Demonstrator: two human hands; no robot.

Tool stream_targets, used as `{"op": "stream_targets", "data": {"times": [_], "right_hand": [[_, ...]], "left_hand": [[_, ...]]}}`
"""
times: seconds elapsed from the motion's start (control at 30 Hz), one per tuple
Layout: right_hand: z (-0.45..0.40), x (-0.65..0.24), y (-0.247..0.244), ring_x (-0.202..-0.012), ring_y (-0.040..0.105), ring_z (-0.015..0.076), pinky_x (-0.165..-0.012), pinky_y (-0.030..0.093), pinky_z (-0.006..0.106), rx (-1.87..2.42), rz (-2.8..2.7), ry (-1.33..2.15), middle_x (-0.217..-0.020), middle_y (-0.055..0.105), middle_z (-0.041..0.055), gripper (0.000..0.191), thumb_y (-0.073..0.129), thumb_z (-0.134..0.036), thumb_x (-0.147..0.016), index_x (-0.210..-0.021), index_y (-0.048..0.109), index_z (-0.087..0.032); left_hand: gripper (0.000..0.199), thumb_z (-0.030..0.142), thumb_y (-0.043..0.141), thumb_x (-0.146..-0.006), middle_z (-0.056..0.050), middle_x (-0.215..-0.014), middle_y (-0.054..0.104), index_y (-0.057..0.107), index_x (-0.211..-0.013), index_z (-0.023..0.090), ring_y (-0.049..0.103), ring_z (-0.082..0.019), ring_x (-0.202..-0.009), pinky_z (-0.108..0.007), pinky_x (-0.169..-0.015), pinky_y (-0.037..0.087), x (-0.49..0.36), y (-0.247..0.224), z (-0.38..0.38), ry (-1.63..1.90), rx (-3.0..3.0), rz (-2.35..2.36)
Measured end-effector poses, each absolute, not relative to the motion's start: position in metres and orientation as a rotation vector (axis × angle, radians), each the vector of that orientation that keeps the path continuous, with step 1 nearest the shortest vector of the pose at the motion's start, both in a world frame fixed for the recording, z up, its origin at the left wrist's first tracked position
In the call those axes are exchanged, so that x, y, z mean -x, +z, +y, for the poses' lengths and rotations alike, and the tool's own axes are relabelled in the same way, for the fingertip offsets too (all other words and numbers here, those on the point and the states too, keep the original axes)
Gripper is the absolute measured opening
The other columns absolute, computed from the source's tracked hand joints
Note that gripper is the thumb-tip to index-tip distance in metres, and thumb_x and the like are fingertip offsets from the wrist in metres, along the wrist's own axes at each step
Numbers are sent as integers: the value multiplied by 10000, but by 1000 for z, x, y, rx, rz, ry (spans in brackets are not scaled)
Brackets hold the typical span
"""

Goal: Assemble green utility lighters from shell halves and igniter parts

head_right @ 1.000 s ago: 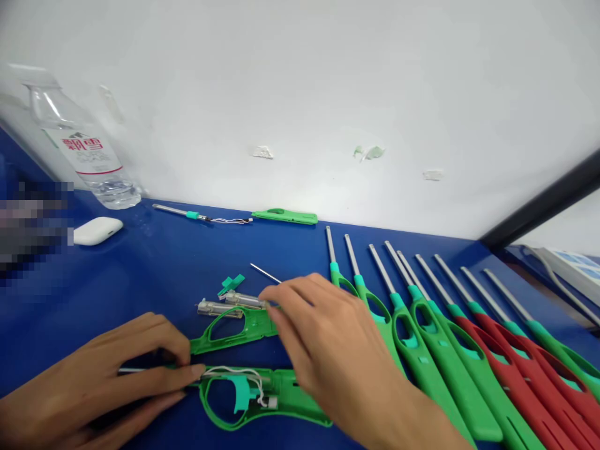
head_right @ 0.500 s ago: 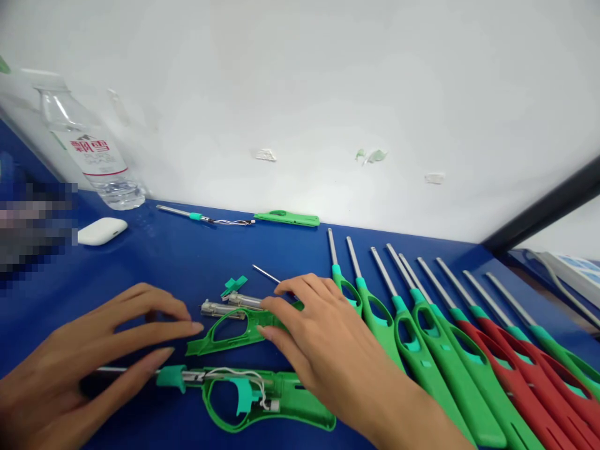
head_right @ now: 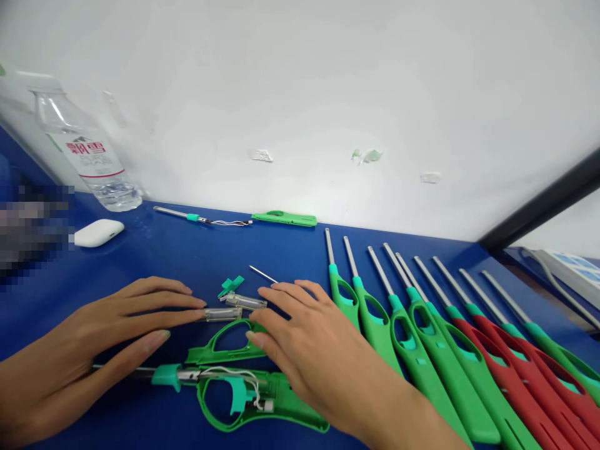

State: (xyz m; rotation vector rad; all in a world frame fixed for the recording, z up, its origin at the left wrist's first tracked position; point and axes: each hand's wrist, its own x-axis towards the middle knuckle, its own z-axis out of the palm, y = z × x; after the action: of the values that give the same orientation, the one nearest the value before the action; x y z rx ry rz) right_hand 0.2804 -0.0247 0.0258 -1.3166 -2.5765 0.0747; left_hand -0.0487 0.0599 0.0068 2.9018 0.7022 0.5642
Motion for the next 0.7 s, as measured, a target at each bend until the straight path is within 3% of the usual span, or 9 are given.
{"op": "stream_targets", "data": {"times": [0.13,0.37,0.43,0.57,0.7], "right_hand": [[-26,-277,27,-1488,599,289,-1222,493,601,1292,-2601,136,-1544,702,75,401,357,-339,-1241,-1487,653,-227],[-24,-282,31,-1157,697,307,-1026,538,584,1330,-2499,99,-1170,767,73,338,445,-280,-1215,-1169,774,-221],[-22,-285,28,-1120,702,309,-1002,534,570,1327,-2474,57,-1162,763,72,276,496,-227,-1190,-1159,770,-220],[-21,-289,21,-1070,711,308,-934,541,531,1309,-2418,-31,-1216,769,85,200,561,-179,-1152,-1160,755,-228],[-19,-293,20,-1019,730,282,-907,534,493,1295,-2358,-70,-1196,801,50,172,621,-130,-1117,-1171,730,-253]], "left_hand": [[451,286,563,-1114,48,-1437,776,628,-1547,393,722,-197,-1339,-339,-1246,532,49,10,64,578,-2825,668],[536,406,530,-1148,71,-1705,571,478,-1673,503,542,-320,-1582,-393,-1121,640,59,16,72,388,-2853,709],[506,432,474,-1172,64,-1732,537,471,-1669,523,523,-335,-1593,-455,-1168,608,58,17,73,339,-2804,767],[478,485,337,-1209,80,-1800,422,431,-1670,568,424,-333,-1647,-618,-1317,420,52,15,75,223,-2695,887],[452,475,355,-1211,108,-1759,474,481,-1629,591,463,-275,-1614,-526,-1323,432,49,11,73,265,-2690,837]]}}
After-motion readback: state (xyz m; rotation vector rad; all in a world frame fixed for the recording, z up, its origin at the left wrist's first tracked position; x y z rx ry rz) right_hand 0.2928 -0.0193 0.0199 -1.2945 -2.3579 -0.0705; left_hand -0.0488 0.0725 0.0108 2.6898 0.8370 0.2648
